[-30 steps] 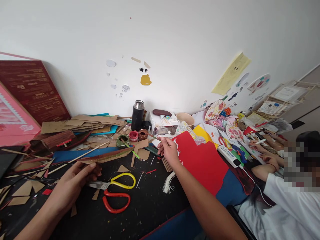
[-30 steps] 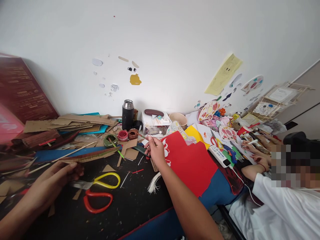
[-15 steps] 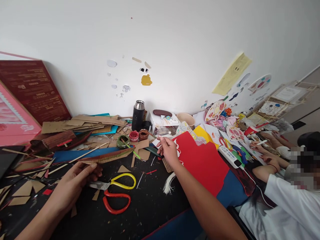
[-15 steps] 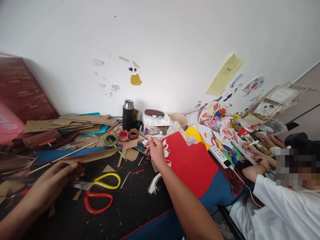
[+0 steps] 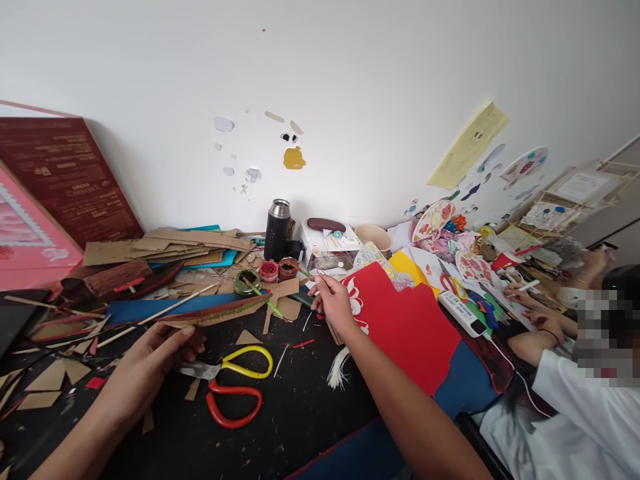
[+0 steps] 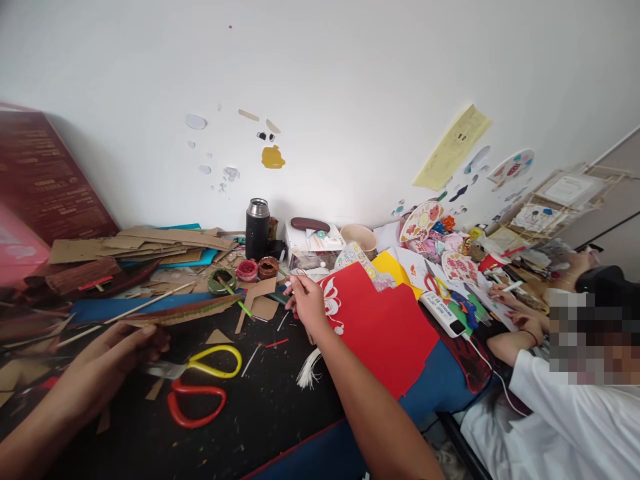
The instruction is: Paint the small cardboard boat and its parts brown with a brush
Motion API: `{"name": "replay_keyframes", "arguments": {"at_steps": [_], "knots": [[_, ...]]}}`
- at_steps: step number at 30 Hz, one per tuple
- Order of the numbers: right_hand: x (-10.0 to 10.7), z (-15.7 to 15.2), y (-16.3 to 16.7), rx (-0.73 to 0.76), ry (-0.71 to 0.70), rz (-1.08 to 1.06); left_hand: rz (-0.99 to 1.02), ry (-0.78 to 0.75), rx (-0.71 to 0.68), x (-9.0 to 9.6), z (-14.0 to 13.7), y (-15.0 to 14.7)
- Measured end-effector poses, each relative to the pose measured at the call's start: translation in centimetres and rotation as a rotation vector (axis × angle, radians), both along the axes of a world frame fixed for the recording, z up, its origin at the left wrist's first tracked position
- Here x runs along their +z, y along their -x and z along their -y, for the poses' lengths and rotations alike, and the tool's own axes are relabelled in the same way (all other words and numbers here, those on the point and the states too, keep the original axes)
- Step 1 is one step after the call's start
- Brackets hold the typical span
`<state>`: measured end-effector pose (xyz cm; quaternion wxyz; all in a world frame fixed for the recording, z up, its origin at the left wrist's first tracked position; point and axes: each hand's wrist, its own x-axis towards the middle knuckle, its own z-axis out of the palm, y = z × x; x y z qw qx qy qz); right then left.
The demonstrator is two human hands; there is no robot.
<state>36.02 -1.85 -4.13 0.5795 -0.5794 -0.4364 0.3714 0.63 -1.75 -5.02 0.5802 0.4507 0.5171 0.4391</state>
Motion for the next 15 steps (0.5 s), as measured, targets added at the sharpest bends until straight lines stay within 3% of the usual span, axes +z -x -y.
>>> {"name": "replay_keyframes", "arguments": {"at_steps": [15], "knots": [[0.25, 0.04, -0.12, -0.037, -0.025, -0.008, 0.013, 0.001, 0.003, -0.07, 0.09, 0.11]]}}
